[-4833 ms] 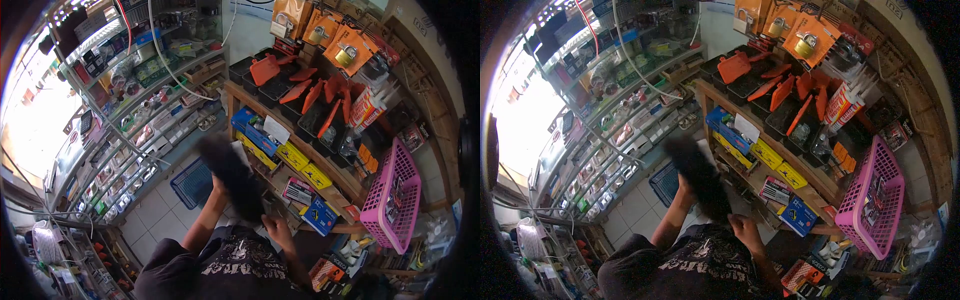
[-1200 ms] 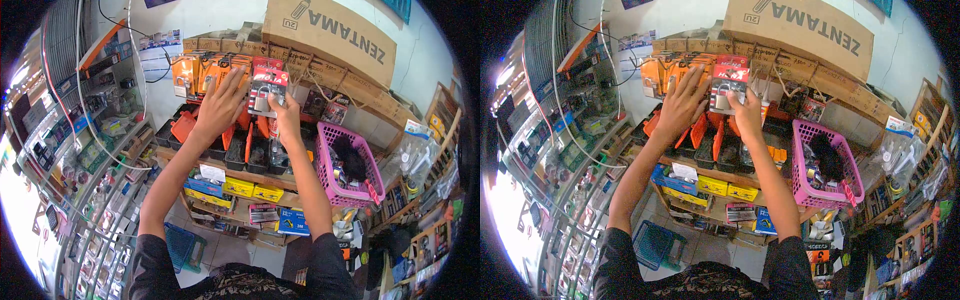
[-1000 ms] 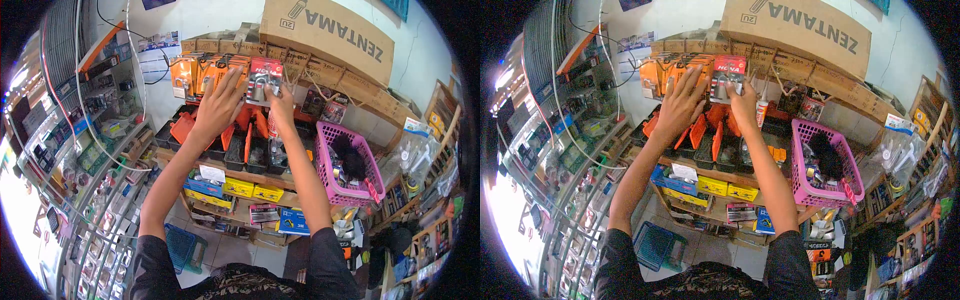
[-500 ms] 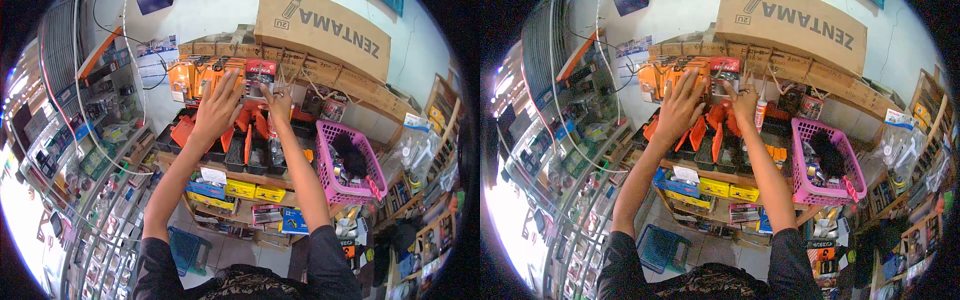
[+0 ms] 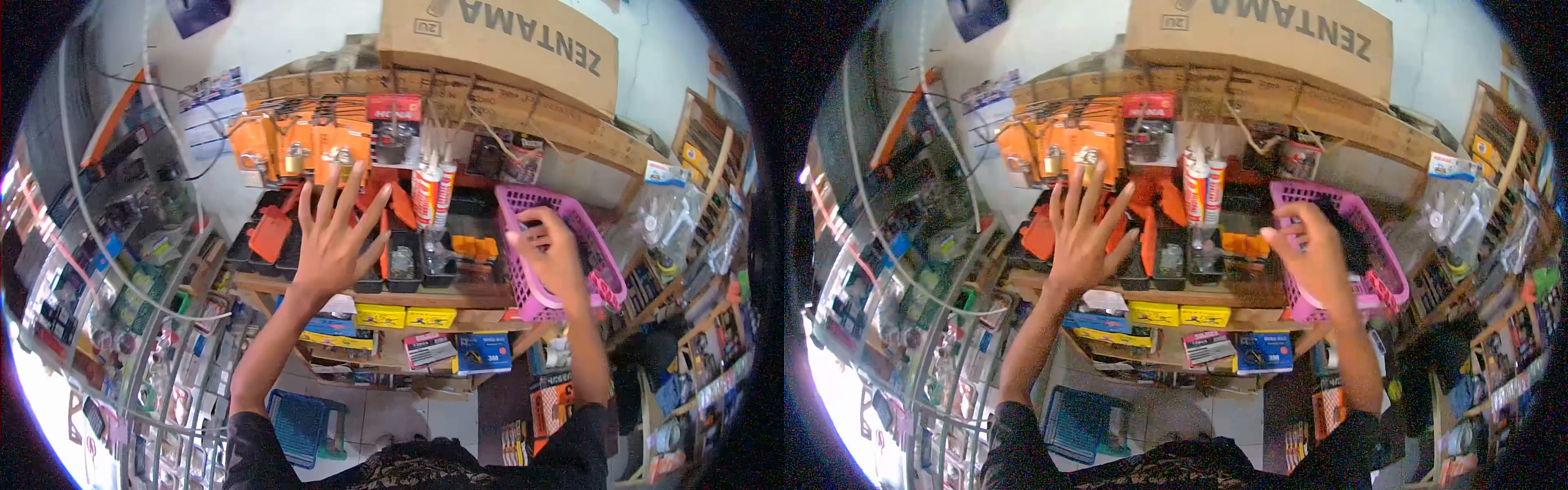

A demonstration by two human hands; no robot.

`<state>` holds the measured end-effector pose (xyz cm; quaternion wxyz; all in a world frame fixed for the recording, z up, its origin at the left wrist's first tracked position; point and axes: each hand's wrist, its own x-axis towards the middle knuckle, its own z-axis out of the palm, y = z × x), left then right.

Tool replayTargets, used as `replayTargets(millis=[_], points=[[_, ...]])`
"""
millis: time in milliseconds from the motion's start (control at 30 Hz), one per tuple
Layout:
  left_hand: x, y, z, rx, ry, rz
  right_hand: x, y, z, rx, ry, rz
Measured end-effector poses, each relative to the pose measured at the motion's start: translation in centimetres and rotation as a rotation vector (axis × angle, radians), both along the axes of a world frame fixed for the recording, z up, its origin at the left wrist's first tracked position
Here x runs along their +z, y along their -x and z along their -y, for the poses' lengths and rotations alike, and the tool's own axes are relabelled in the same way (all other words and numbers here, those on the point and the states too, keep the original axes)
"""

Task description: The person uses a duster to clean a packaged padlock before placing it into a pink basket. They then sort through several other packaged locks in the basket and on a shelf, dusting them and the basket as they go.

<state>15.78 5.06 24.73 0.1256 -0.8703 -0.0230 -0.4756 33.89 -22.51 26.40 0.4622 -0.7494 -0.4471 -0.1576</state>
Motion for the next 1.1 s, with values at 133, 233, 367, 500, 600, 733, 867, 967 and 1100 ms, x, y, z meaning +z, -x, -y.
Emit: replayTargets(millis=[133,233,367,500,600,733,867,967,1100], points=[[-2.1,-1.1,3.7,-0.202,0.011,-0.020,1.0,-4.4,8.5,-0.342,0.460,0.123],[-3.0,-3.3,6.7,-0.459,0.020,-0.179,-0.6,-8.1,12.5,-0.518,0.778,0.099],[-3.2,-8.4,10.5,-0.576,0.057,-0.367,-4.6,-13.7,15.9,-0.495,1.069,0.039],[-3.9,-17.0,12.8,-0.669,0.143,-0.335,-5.2,-15.2,18.5,-0.525,1.194,0.231],[-3.3,-23.8,14.1,-0.724,0.287,-0.433,-2.3,-14.5,21.7,-0.552,0.963,0.241],[-3.6,-33.4,15.8,-0.667,0.267,-0.531,1.3,-13.4,27.4,-0.554,0.765,0.194],[-6.4,-43.3,17.6,-0.490,0.091,-0.983,2.1,-12.2,32.1,-0.521,0.578,0.113],[-9.5,-47.7,19.3,-0.265,-0.020,-1.327,0.9,-12.3,34.2,-0.446,0.487,0.103],[-11.0,-49.6,19.1,-0.257,-0.126,-1.204,-0.1,-12.1,36.4,-0.458,0.522,-0.070]])
